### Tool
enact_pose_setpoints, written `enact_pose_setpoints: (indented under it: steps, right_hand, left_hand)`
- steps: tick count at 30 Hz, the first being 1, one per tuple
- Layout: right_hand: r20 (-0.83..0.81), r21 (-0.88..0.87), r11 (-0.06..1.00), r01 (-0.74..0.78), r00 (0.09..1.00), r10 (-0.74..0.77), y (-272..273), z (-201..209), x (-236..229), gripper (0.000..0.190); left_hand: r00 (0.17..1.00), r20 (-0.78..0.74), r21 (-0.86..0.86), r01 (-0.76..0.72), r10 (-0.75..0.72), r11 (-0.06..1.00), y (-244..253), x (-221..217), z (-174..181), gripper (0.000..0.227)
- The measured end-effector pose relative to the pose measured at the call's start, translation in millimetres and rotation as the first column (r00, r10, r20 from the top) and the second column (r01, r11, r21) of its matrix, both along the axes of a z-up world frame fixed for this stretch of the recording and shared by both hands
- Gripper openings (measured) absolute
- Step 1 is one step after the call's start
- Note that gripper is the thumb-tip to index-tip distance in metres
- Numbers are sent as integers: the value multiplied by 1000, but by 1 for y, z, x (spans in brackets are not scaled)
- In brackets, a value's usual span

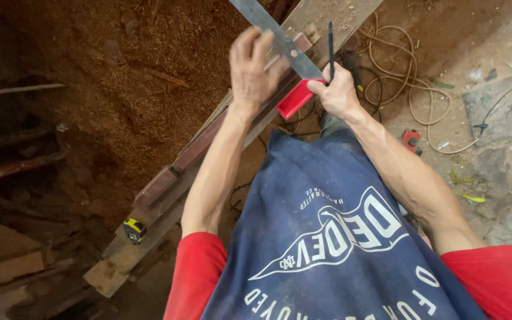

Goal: The person uses a red try square and a pencil to mark lines on a long reddish-brown wooden plank. After marking, the person uses an angle grinder to sand the surface of the plank.

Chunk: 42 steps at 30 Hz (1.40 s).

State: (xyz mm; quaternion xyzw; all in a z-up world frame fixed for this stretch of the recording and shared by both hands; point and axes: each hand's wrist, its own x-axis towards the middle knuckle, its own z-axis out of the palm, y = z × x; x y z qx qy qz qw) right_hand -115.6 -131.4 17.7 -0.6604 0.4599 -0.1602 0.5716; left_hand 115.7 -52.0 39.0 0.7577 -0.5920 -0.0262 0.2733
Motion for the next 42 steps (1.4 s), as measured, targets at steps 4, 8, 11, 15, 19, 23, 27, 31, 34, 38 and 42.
enact_pose_setpoints:
  steps: [4,8,11,15,19,23,27,31,34,38,42]
  right_hand:
    - [32,6,996,85,996,-86,10,-8,27,44]
    - [38,-81,986,146,989,-143,19,-14,39,47]
    - [34,-61,987,151,988,-149,16,-14,46,46]
    - [40,-7,986,169,985,-169,14,-10,48,45]
    - [17,93,967,237,971,-239,18,-6,52,45]
    - [63,145,954,264,959,-275,20,-12,48,46]
    - [130,131,956,262,952,-278,21,-24,46,46]
    - [180,172,957,235,948,-264,19,-31,41,43]
    - [179,120,970,214,956,-233,17,-31,40,43]
    - [136,161,962,219,961,-241,16,-27,41,43]
    - [122,143,969,199,968,-217,16,-14,43,41]
  left_hand:
    - [965,-197,124,201,-174,972,37,-26,0,92]
    - [950,-161,101,287,-269,953,47,-23,-3,84]
    - [952,-105,89,298,-289,950,46,-19,-6,73]
    - [951,-109,84,299,-289,951,45,-19,-9,71]
    - [949,-104,100,307,-296,947,45,-17,-9,70]
    - [948,-117,123,308,-295,943,44,-18,-10,69]
    - [946,-112,108,315,-303,943,46,-16,-13,68]
    - [947,-94,93,315,-307,944,44,-17,-15,68]
    - [950,-84,105,310,-302,945,44,-17,-17,68]
    - [948,-71,82,315,-310,945,44,-18,-19,69]
    - [950,-82,85,309,-302,947,45,-18,-21,68]
